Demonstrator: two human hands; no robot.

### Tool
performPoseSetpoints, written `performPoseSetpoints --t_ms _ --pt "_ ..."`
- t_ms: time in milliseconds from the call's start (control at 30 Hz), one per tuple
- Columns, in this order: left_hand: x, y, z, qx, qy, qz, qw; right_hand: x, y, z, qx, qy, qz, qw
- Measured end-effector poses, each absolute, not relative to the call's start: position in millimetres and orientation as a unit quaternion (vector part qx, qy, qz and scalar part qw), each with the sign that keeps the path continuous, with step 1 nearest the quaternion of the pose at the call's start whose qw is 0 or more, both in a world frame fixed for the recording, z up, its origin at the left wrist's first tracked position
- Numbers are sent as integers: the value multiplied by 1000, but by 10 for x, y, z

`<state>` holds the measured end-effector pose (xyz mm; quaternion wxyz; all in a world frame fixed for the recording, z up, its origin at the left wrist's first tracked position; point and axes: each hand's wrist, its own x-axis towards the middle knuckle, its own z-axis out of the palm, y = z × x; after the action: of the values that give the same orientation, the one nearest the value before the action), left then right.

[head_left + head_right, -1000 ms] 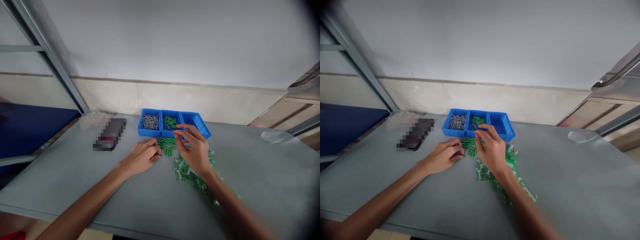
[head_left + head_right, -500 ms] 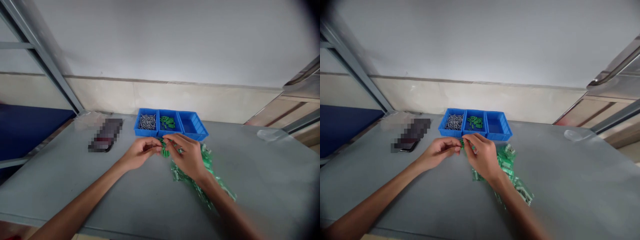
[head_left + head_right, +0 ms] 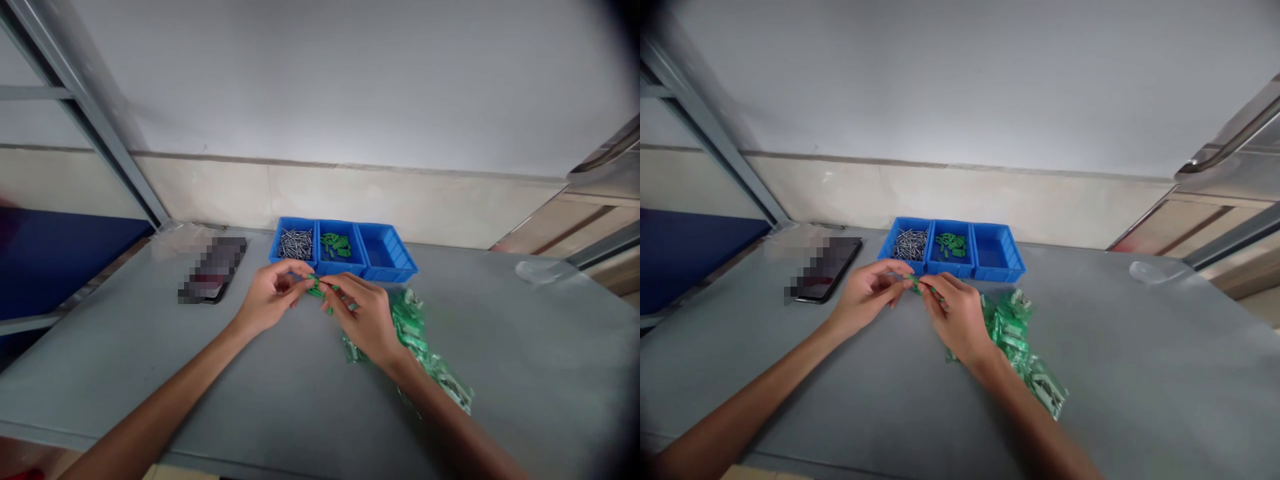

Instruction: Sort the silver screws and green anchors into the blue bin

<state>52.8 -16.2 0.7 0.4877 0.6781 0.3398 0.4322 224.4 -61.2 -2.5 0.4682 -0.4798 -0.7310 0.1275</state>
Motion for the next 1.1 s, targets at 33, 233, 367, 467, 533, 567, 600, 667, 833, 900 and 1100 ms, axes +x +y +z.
performPoseSetpoints --t_ms 33,233,367,467,533,567,600,667,833,900,1100 --pt "526 -172 21 686 347 437 468 2240 -610 -31 -478 -727 144 472" --pt "538 -199 48 695 312 451 466 2249 -592 -95 -465 -738 109 477" --pt "552 -205 10 706 276 460 462 2255 -588 -124 -457 -762 38 457" --pt "554 -213 1 710 274 458 460 2247 -588 -130 -451 -766 30 457" --pt "551 -213 11 703 277 452 475 2240 -589 -125 -450 -762 39 464" --pt "548 -210 19 696 282 447 486 2236 -591 -119 -452 -758 52 468" --pt "545 -206 26 688 290 439 499 2232 -594 -110 -454 -752 67 473" --pt "537 -193 37 671 312 426 521 2224 -603 -86 -459 -739 97 483" --pt "521 -156 11 647 331 407 553 2222 -630 -31 -470 -721 93 500" --pt "514 -148 -10 646 325 395 567 2224 -630 -36 -471 -724 75 499" --pt "498 -142 -7 652 318 361 586 2215 -653 -77 -477 -739 32 474"
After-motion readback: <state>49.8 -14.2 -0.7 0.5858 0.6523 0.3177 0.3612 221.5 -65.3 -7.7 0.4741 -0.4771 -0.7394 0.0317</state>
